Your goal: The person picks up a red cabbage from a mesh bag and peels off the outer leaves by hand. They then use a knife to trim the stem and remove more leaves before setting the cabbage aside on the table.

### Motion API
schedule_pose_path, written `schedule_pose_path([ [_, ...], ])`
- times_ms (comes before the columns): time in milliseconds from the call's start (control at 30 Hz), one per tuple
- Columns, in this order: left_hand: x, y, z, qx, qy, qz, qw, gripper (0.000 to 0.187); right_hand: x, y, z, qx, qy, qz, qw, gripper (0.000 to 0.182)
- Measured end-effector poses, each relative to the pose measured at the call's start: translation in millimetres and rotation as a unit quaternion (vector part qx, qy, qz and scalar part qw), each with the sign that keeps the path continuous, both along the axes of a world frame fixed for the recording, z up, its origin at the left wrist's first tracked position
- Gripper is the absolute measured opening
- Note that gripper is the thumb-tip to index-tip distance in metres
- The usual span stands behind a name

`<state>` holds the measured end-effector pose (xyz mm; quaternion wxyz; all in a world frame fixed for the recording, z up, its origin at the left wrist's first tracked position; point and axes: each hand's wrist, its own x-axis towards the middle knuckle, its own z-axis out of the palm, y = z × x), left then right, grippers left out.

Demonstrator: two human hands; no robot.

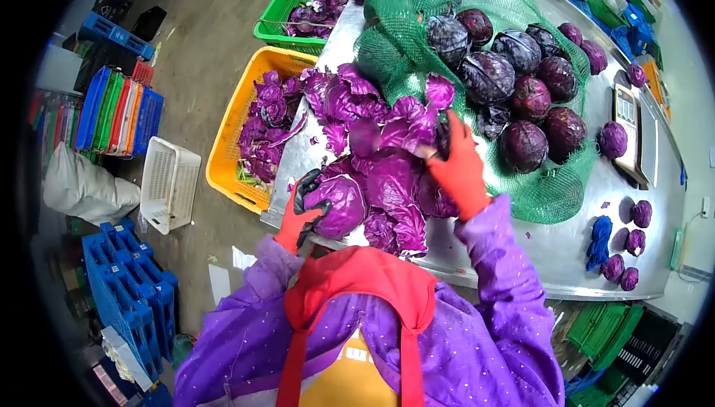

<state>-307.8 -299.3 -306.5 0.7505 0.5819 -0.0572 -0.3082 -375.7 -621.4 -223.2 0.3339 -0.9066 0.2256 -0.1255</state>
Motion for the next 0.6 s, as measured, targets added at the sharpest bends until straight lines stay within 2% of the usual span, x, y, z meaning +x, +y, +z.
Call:
schedule_pose_path([
  [33, 2.1, -2.0, -3.9, 0.015, -0.021, -0.008, 1.000, 0.091, -5.9, 16.8, 5.9, 0.006, -0.021, 0.029, 0.999, 0.074],
  [100, 2.6, -7.4, -6.7, 0.025, -0.038, -0.019, 0.999, 0.090, -18.2, 48.6, 4.6, 0.047, -0.001, 0.169, 0.985, 0.080],
  [233, 0.2, -9.7, -0.2, 0.030, -0.030, -0.036, 0.998, 0.091, -7.4, 91.2, -18.7, 0.199, 0.093, 0.265, 0.939, 0.080],
  [300, 1.1, -6.6, -5.1, 0.049, -0.060, -0.037, 0.996, 0.093, 2.3, 83.5, -38.8, 0.261, 0.048, 0.271, 0.925, 0.072],
  [367, 0.5, -6.6, -8.6, 0.063, -0.076, -0.039, 0.994, 0.094, 10.7, 77.3, -46.1, 0.274, 0.024, 0.293, 0.916, 0.067],
  [400, 0.6, -8.2, -4.1, 0.063, -0.069, -0.043, 0.995, 0.094, 13.0, 76.8, -33.6, 0.303, 0.033, 0.276, 0.911, 0.058],
  [433, 0.1, -10.3, 0.1, 0.063, -0.061, -0.047, 0.995, 0.095, 15.0, 74.1, -44.2, 0.333, 0.003, 0.261, 0.906, 0.049],
  [500, 0.8, -13.2, 4.2, 0.064, -0.078, -0.052, 0.994, 0.098, 15.3, 75.8, -42.8, 0.335, -0.033, 0.254, 0.906, 0.042],
  [600, 4.9, -12.0, 6.1, 0.055, -0.092, -0.074, 0.992, 0.102, 14.9, 73.5, -59.8, 0.406, 0.007, 0.165, 0.899, 0.036],
])
